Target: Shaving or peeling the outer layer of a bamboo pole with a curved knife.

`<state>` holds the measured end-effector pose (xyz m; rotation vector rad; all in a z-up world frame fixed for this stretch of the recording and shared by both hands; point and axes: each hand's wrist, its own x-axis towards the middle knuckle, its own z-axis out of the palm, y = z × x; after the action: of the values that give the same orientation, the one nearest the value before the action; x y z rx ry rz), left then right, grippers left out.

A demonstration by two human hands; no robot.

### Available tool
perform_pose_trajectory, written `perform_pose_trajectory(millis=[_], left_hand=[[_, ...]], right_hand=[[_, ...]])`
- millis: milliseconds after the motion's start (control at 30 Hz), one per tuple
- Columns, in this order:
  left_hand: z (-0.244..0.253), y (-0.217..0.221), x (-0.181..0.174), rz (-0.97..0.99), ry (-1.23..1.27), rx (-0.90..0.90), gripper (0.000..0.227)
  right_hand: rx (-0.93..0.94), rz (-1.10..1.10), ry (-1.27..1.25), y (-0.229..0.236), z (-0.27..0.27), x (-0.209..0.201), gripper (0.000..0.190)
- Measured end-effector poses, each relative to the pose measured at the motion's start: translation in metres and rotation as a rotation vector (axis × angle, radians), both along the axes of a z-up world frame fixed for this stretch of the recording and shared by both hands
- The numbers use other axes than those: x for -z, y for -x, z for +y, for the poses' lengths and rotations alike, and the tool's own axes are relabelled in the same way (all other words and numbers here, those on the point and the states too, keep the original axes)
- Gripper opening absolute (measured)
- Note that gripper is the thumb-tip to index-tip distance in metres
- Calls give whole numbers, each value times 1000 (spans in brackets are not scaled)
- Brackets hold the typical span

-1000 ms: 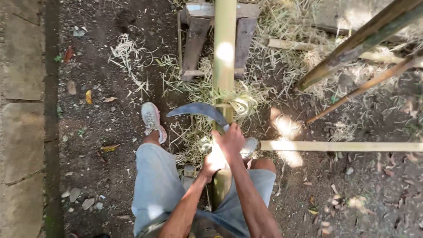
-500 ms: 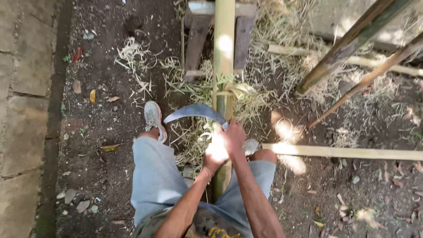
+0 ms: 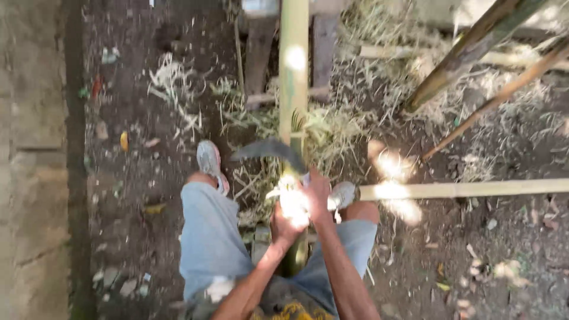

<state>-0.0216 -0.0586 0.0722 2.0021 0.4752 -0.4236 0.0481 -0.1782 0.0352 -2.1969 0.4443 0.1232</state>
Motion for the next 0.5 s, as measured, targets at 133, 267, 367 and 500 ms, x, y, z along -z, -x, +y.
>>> perform_pose_trajectory(millis=[133, 267, 367, 500], left_hand=[[-3, 17, 15, 21, 67, -20, 64], [3, 12, 29, 67, 158, -72, 58], [11, 17, 37, -151, 241, 114, 48], [11, 8, 22, -195, 295, 113, 54]], right_hand=[[-37, 29, 93, 10, -1, -6, 51], [2, 88, -60, -9, 4, -33, 49], [21, 200, 143, -8, 17, -65, 46], [-6, 71, 227, 6, 17, -32, 52]])
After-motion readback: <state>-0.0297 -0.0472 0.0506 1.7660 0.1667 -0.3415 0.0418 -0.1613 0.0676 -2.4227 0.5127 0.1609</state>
